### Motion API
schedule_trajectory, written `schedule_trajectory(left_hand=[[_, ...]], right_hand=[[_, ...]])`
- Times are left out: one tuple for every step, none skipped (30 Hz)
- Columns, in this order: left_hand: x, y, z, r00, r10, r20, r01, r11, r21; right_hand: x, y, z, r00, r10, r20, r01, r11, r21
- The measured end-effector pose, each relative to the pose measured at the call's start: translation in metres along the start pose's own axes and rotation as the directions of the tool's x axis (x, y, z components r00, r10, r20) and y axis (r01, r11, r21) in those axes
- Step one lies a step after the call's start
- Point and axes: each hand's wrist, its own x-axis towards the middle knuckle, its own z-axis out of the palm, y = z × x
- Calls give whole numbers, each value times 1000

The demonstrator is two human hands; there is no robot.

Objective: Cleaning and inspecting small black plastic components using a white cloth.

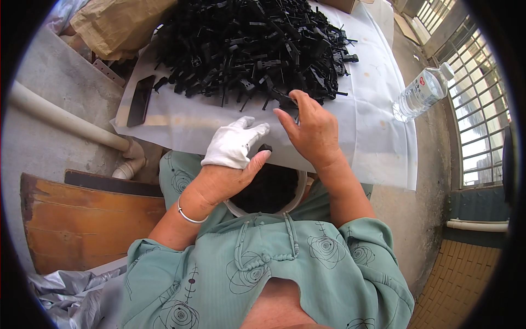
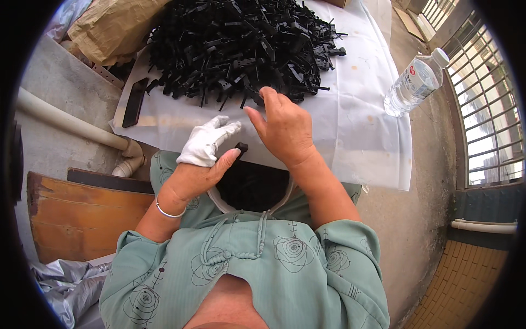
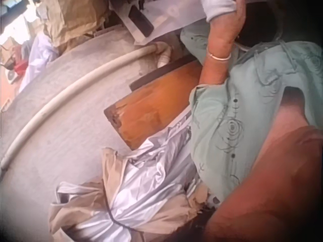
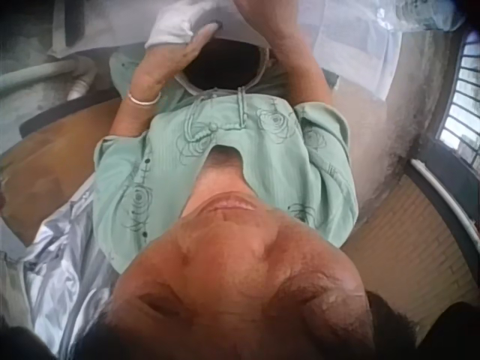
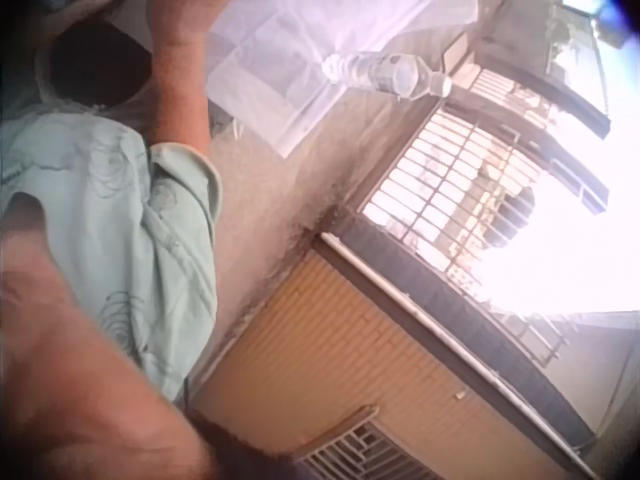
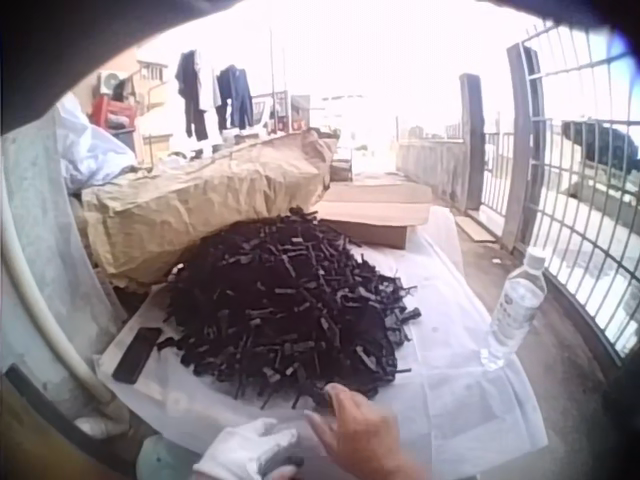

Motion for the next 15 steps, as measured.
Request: schedule_trajectory(left_hand=[[2, -2, -4, 999, 34, 31, -38, 989, 141], [3, -10, -2, 996, 85, -26, -80, 985, 154], [3, -9, -2, 996, 91, -23, -86, 984, 153], [5, -9, -3, 984, -177, -14, 174, 976, -130], [6, -9, -4, 906, -418, 69, 410, 823, -392], [6, -18, 1, 902, -428, 52, 398, 779, -485], [5, -24, 5, 901, -431, 48, 398, 779, -484], [5, -28, 8, 886, -458, 77, 427, 739, -521], [5, -30, 9, 869, -484, 108, 456, 695, -556], [6, -30, 11, 868, -483, 116, 459, 692, -557], [7, -30, 13, 866, -493, 84, 449, 692, -565], [7, -29, 14, 863, -503, 53, 439, 693, -572], [8, -30, 14, 863, -503, 51, 438, 692, -573], [8, -30, 13, 851, -524, 43, 438, 662, -608], [9, -31, 11, 838, -545, 35, 437, 631, -641]], right_hand=[[3, 5, 2, 1000, 2, -5, -2, 1000, -2], [5, 11, 5, 996, -1, 90, 13, 992, -126], [3, 16, 7, 983, 9, 183, 37, 968, -247], [2, 20, 9, 976, 26, 218, 33, 965, -260], [0, 21, 8, 976, 20, 215, 37, 965, -258], [-4, 22, 6, 987, 2, 161, 28, 983, -180], [-6, 21, 5, 994, -10, 109, 21, 995, -99], [-5, 20, 5, 994, -12, 111, 23, 995, -96], [-3, 16, 5, 979, 22, 203, 15, 984, -176], [-4, 14, 4, 954, 73, 289, 6, 965, -262], [-5, 16, 7, 953, 81, 291, 0, 964, -266], [-6, 21, 13, 955, 44, 293, 45, 956, -291], [-4, 23, 16, 956, -1, 295, 97, 945, -312], [-5, 23, 15, 955, -4, 296, 100, 945, -312], [-7, 20, 10, 961, 6, 275, 58, 973, -223]])
